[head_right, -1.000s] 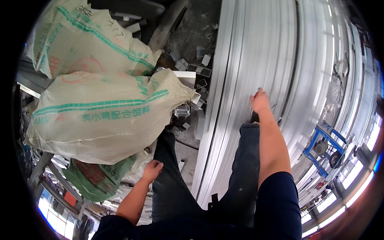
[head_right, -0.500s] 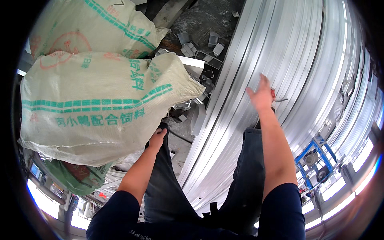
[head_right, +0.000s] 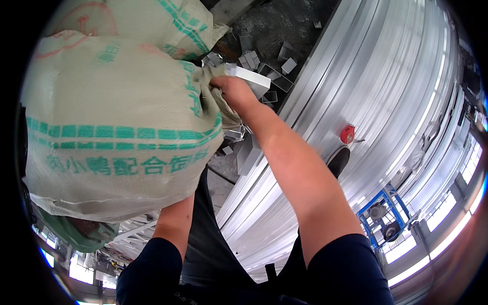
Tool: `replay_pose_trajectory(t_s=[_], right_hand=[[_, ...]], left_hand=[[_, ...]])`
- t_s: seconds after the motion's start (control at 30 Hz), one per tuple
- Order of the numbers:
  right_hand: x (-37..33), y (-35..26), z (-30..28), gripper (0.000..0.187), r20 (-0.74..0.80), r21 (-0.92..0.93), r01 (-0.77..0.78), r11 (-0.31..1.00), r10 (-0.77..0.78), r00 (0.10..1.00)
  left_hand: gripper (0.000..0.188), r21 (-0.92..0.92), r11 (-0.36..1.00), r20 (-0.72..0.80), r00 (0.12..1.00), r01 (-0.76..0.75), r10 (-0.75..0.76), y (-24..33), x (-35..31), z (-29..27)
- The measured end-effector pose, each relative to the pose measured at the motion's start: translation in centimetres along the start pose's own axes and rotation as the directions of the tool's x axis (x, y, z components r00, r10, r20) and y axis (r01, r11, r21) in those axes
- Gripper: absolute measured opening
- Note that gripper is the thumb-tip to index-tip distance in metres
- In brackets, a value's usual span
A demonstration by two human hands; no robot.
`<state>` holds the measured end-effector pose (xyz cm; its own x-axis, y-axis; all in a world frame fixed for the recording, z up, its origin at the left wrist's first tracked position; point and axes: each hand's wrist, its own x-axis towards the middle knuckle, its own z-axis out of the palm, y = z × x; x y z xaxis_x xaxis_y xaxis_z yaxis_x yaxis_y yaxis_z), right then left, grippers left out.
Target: The person operates a metal cutting machine to cut a long metal bar into smaller pieces. After cutting, they walk through the workshop and sort small metal scraps from the floor into a large sack.
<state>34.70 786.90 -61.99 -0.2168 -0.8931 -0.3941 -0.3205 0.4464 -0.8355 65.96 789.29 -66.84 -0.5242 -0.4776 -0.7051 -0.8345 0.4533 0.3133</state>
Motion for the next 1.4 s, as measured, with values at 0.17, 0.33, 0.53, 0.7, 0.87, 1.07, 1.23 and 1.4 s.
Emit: replay_pose_trajectory(t_s=[0.17, 0.33, 0.53, 0.7, 0.87, 1.07, 1.23, 1.4], right_hand=[[-5.0, -4.1, 4.0, 0.022, 0.355, 0.870, -0.474, 0.139, 0.491, 0.795], [-11.6, -11.5, 1.8, 0.027, 0.172, 0.969, -0.233, 0.086, 0.441, 0.881], [-16.9, -17.6, -3.0, 0.025, 0.031, 0.261, -0.606, 0.752, 0.621, 0.783], [-21.2, -29.6, -6.5, 0.026, -0.043, 0.351, -0.443, 0.825, 0.487, 0.872], [-22.5, -42.2, -10.1, 0.037, 0.109, 0.943, -0.219, 0.251, 0.387, 0.916], [-13.6, -70.3, -15.3, 0.037, -0.009, 0.859, 0.033, 0.511, -0.048, 0.999], [-18.6, -84.2, -19.8, 0.044, -0.267, 0.840, 0.319, 0.438, -0.177, 0.947], [-25.5, -83.3, -28.6, 0.042, -0.326, 0.836, 0.503, 0.218, -0.540, 0.776]], left_hand=[[0.052, -0.151, 0.988, -0.021, 0.999, -0.041, 0.038, -0.4, -6.7, -0.2], [0.047, -0.414, 0.906, 0.022, 0.994, -0.087, 0.105, 3.0, -12.8, -3.7], [0.048, -0.598, 0.798, 0.026, 0.993, -0.076, 0.114, 4.2, -18.3, -12.4], [0.038, -0.963, 0.107, 0.242, 0.968, 0.249, -0.070, 6.6, -29.1, -23.4], [0.043, -0.996, -0.001, -0.087, 0.972, -0.089, 0.220, 4.9, -37.2, -35.5], [0.045, -0.787, -0.247, -0.535, 0.825, -0.565, -0.181, 3.0, -48.0, -58.4], [0.054, -0.377, -0.309, -0.885, 0.438, -0.873, -0.158, 2.9, -57.8, -68.9], [0.055, -0.314, -0.462, -0.948, 0.304, -0.830, 0.096, 6.2, -60.3, -74.6]])
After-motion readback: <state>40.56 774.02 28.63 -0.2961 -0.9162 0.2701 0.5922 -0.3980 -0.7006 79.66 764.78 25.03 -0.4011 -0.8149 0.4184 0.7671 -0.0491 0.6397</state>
